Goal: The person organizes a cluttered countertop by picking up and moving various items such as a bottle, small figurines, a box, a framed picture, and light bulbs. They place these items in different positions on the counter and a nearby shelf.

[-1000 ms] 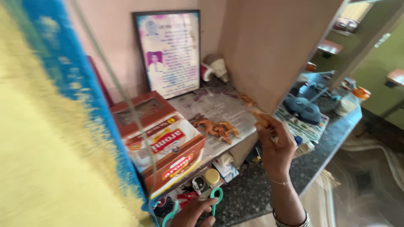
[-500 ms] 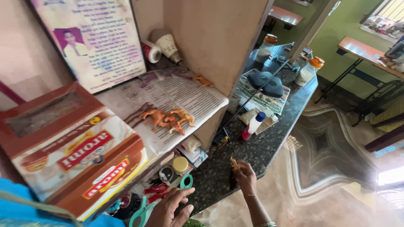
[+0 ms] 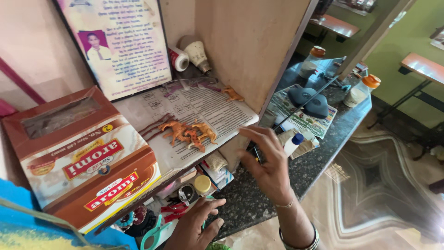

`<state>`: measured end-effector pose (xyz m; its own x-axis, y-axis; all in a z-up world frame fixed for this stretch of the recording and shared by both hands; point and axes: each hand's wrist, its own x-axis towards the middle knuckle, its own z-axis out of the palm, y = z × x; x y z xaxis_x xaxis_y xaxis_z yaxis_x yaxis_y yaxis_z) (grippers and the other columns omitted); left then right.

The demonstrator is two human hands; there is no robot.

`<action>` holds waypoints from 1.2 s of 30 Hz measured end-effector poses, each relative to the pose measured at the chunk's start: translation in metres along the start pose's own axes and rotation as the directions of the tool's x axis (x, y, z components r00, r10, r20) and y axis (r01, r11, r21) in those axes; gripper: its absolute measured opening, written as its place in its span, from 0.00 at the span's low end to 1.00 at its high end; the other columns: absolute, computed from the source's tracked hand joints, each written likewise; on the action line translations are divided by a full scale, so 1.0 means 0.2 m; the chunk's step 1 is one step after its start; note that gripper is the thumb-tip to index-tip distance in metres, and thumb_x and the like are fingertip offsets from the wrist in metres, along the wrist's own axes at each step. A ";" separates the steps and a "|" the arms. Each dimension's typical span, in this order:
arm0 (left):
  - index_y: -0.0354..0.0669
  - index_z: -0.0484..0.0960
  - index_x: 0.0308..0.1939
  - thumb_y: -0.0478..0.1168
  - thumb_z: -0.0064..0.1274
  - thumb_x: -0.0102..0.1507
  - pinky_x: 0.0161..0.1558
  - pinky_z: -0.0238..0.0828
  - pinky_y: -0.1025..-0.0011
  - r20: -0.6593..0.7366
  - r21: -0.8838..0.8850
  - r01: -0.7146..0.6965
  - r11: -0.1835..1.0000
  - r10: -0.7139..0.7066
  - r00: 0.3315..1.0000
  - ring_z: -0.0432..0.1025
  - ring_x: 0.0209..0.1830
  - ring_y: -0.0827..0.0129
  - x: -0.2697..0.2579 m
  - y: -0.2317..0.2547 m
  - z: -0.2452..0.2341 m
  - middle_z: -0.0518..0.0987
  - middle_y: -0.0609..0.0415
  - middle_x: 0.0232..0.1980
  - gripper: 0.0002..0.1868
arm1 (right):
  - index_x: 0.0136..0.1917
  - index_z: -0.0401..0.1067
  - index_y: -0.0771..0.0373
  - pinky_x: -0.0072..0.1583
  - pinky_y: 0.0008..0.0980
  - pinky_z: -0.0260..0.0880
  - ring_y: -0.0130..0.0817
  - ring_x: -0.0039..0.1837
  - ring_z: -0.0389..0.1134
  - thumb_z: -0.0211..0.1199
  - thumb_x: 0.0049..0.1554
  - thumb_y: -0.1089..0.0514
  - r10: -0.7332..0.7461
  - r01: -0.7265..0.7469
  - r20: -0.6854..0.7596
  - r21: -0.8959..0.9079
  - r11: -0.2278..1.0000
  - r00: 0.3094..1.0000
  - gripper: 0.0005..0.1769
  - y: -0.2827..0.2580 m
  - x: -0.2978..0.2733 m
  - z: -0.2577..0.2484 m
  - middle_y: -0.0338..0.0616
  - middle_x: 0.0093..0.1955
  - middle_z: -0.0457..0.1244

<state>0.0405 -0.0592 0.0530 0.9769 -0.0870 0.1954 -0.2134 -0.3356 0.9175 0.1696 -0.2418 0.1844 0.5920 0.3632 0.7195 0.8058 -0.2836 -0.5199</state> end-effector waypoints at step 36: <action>0.45 0.76 0.62 0.44 0.57 0.62 0.48 0.78 0.66 0.123 -0.030 0.094 0.995 -0.090 0.988 0.82 0.46 0.63 0.03 -0.13 0.15 0.79 0.49 0.53 0.24 | 0.63 0.73 0.58 0.56 0.27 0.71 0.29 0.63 0.68 0.60 0.49 0.76 0.683 -0.706 -0.247 -0.005 0.709 0.688 0.30 1.29 -1.18 0.03 0.43 0.64 0.63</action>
<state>0.0523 -0.0793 0.0199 0.9829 -0.1714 0.0676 -0.1196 -0.3145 0.9417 0.2376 -0.3965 -0.1228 0.9534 -0.1633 0.2536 0.1533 -0.4617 -0.8737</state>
